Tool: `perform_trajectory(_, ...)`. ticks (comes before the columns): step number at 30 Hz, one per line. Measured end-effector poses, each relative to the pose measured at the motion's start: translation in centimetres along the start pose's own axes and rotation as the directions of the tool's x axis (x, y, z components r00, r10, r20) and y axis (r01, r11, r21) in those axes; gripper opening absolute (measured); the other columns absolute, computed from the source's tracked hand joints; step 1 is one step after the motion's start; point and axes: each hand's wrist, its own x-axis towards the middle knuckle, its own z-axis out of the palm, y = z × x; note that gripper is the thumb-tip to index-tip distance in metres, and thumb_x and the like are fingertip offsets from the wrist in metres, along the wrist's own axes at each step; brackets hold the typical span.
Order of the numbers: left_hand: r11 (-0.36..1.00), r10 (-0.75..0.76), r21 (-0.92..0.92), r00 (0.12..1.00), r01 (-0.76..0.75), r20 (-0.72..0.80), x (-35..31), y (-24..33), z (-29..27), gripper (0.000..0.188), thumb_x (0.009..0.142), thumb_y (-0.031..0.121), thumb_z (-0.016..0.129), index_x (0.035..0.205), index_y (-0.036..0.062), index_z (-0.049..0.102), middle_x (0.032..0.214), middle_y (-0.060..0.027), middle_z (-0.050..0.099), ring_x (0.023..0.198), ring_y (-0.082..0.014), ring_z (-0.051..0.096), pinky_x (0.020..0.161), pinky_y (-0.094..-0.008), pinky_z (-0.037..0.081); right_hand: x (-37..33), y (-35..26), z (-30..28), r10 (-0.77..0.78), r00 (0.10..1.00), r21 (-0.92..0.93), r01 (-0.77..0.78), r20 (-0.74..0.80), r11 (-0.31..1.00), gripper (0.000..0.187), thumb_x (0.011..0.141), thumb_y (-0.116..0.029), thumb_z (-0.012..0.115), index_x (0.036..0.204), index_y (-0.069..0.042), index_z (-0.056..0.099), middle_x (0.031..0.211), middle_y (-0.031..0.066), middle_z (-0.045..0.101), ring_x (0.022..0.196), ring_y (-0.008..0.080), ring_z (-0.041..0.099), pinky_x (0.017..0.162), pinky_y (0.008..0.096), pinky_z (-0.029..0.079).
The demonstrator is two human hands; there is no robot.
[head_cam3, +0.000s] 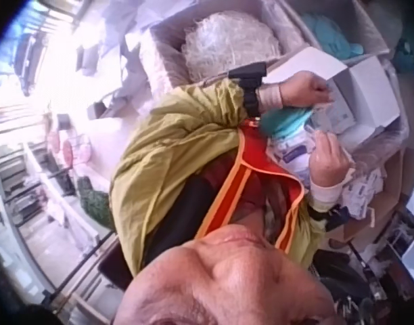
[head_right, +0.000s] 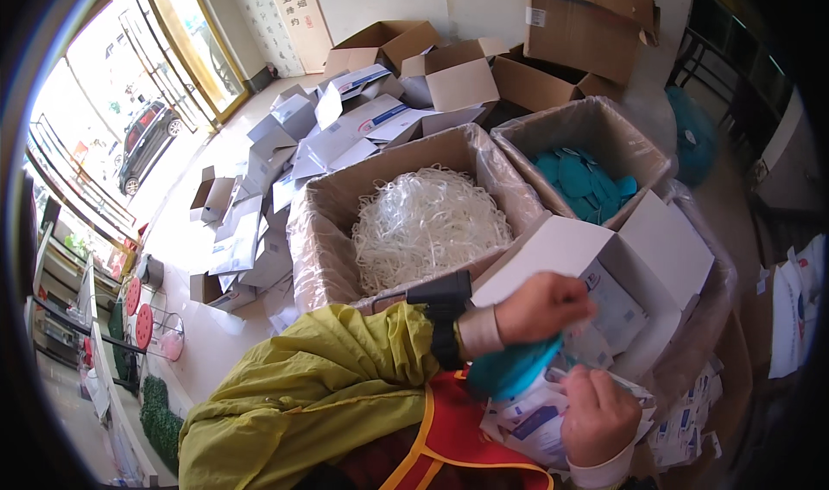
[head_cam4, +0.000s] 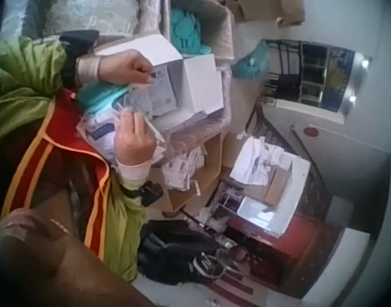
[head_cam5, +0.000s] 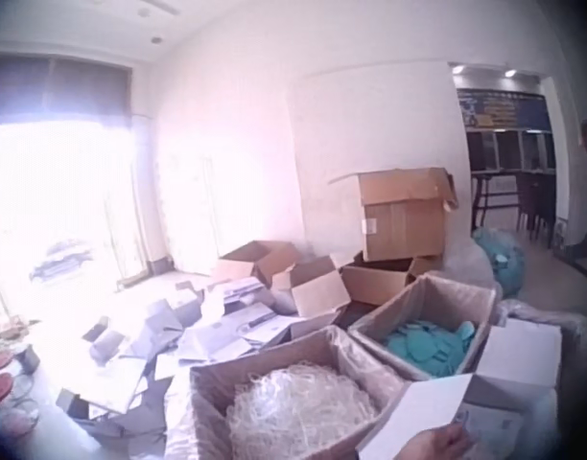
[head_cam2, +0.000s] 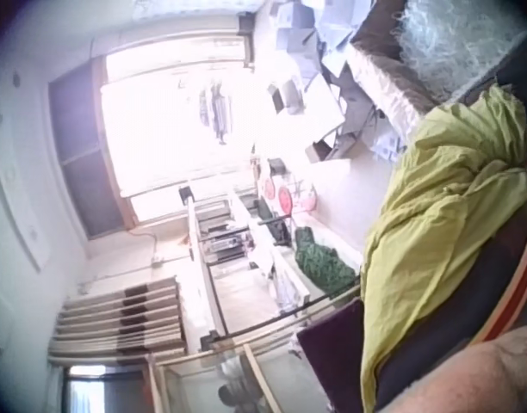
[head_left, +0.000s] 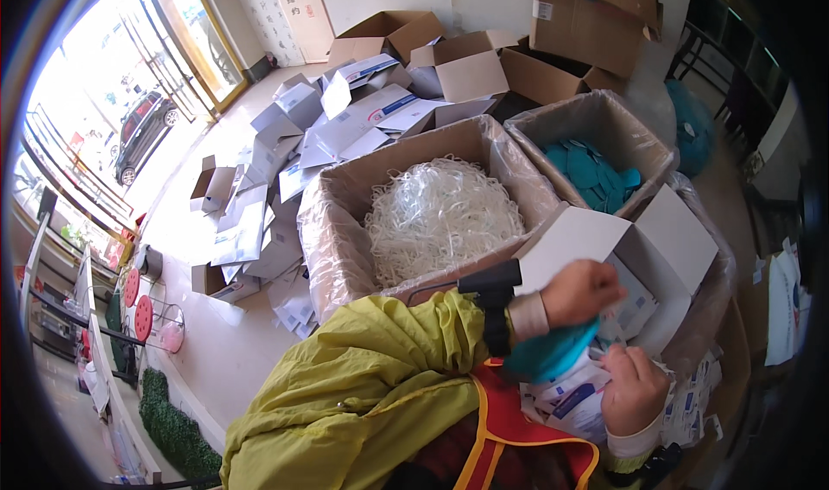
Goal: Packing medical face masks into boxes and organizing mail envelopes in a workshop.
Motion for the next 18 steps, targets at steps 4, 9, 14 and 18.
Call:
perform_trajectory(4,0.980,-0.196,-0.023,0.966,0.195,-0.171,3.7,-7.5,-6.1,0.031,0.084,0.028,0.068,0.075,-0.0011,0.064,0.059,-0.0120,0.057,0.057,-0.0143,0.055,0.056,-0.0351,0.046,-1.7,-1.5,-2.5,-0.125,0.983,0.139,0.144,-0.135,0.980,0.018,0.068,-0.001,0.071,0.085,-0.001,0.065,0.079,0.0093,0.062,0.063,0.0255,0.063,0.054,0.0330,0.050)
perform_trajectory(9,0.920,-0.052,0.386,0.997,0.071,-0.060,2.3,-2.3,-6.5,0.022,0.080,0.021,0.071,0.084,0.0004,0.066,0.070,-0.0104,0.061,0.061,-0.0183,0.058,0.060,-0.0310,0.047,-2.3,2.4,-1.9,0.083,0.976,0.188,-0.045,-0.199,0.981,0.024,0.069,0.001,0.072,0.092,-0.003,0.065,0.082,0.0084,0.064,0.063,0.0247,0.064,0.054,0.0323,0.051)
perform_trajectory(14,0.946,0.289,0.005,0.849,-0.324,0.443,-0.1,3.1,-4.4,0.020,0.078,0.003,0.067,0.097,0.0032,0.066,0.081,-0.0100,0.063,0.073,-0.0217,0.064,0.066,-0.0322,0.050,-1.6,3.0,-1.4,0.122,0.980,0.203,-0.089,-0.156,0.975,0.021,0.070,0.002,0.069,0.090,-0.004,0.064,0.077,0.0079,0.061,0.062,0.0261,0.063,0.053,0.0345,0.050)
perform_trajectory(18,0.959,0.201,0.038,0.771,-0.279,0.604,-1.2,4.7,-2.8,0.028,0.074,0.000,0.067,0.102,0.0024,0.066,0.091,-0.0123,0.065,0.080,-0.0262,0.065,0.071,-0.0338,0.051,-1.2,2.5,0.1,0.084,0.987,0.257,-0.046,-0.140,0.965,0.016,0.071,-0.001,0.069,0.085,-0.007,0.062,0.074,0.0057,0.057,0.062,0.0245,0.063,0.052,0.0341,0.049)
